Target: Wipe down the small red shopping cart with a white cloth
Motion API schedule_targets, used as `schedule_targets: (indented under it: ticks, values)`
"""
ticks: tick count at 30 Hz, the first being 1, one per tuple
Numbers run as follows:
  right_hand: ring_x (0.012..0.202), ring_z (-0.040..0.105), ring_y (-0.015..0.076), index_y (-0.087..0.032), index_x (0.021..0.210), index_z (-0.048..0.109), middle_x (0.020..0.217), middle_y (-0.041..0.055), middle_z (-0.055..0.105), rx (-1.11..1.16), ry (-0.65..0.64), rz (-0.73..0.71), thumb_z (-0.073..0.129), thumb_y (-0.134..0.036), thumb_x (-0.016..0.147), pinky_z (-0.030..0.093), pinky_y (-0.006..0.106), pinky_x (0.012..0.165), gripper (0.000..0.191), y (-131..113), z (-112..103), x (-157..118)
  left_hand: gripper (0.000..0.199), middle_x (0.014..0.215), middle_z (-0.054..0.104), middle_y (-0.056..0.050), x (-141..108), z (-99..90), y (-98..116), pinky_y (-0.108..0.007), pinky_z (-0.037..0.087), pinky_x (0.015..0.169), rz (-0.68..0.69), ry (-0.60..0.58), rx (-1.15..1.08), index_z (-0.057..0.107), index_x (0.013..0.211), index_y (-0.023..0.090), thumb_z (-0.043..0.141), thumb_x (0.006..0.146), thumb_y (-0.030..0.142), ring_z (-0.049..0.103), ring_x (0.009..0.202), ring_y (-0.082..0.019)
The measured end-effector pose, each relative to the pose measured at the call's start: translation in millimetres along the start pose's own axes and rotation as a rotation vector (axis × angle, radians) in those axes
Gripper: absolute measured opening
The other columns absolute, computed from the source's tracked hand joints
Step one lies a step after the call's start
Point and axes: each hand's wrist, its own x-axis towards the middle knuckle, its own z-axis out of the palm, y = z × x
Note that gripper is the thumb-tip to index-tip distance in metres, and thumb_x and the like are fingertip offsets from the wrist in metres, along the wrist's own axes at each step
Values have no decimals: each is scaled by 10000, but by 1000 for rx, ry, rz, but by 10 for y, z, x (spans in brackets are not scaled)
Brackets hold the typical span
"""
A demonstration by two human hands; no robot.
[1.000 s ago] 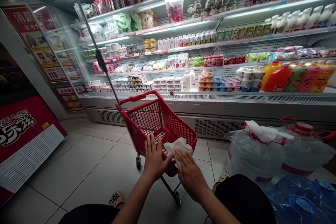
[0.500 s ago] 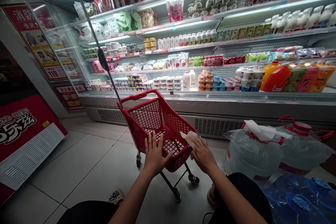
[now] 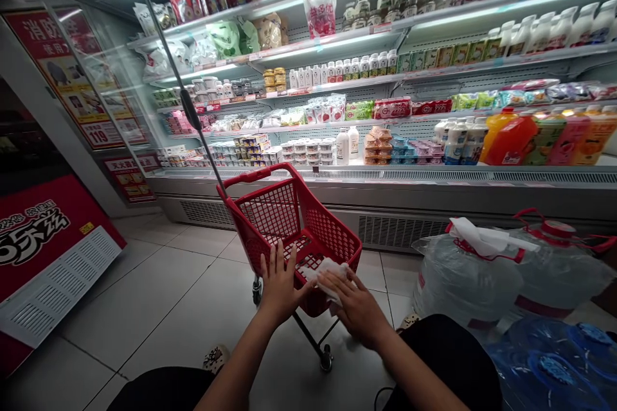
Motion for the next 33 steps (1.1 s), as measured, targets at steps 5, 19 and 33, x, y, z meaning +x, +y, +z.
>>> schedule_targets:
  ticks: [5, 19, 33]
  values:
    - [1540, 341, 168, -354, 1676, 89, 1668, -22, 377, -71, 4, 178, 348, -172, 1011, 134, 500, 1315, 737, 763, -48, -87, 982, 1730, 183, -195, 12, 10, 49, -677, 105, 1260, 0, 11, -7, 318, 1644, 224, 559, 877, 788, 143, 1596, -425]
    - [1544, 334, 241, -273, 1652, 261, 1633, 40, 445, 51, 183, 327, 349, -222, 1028, 278, 535, 1281, 633, 132, 191, 31, 935, 1761, 83, -116, 2, 47, -127, -642, 130, 1280, 23, 39, -93, 320, 1636, 201, 707, 829, 473, 37, 1607, -424]
    - [1441, 463, 232, -206, 1637, 291, 1569, 58, 524, 107, 46, -12, 500, -75, 794, 311, 501, 1278, 878, -788, 23, 406, 955, 1760, -112, -61, -39, -176, -691, -602, 93, 1294, 132, -106, -144, 138, 1678, 284, 639, 866, 307, -6, 1619, -364]
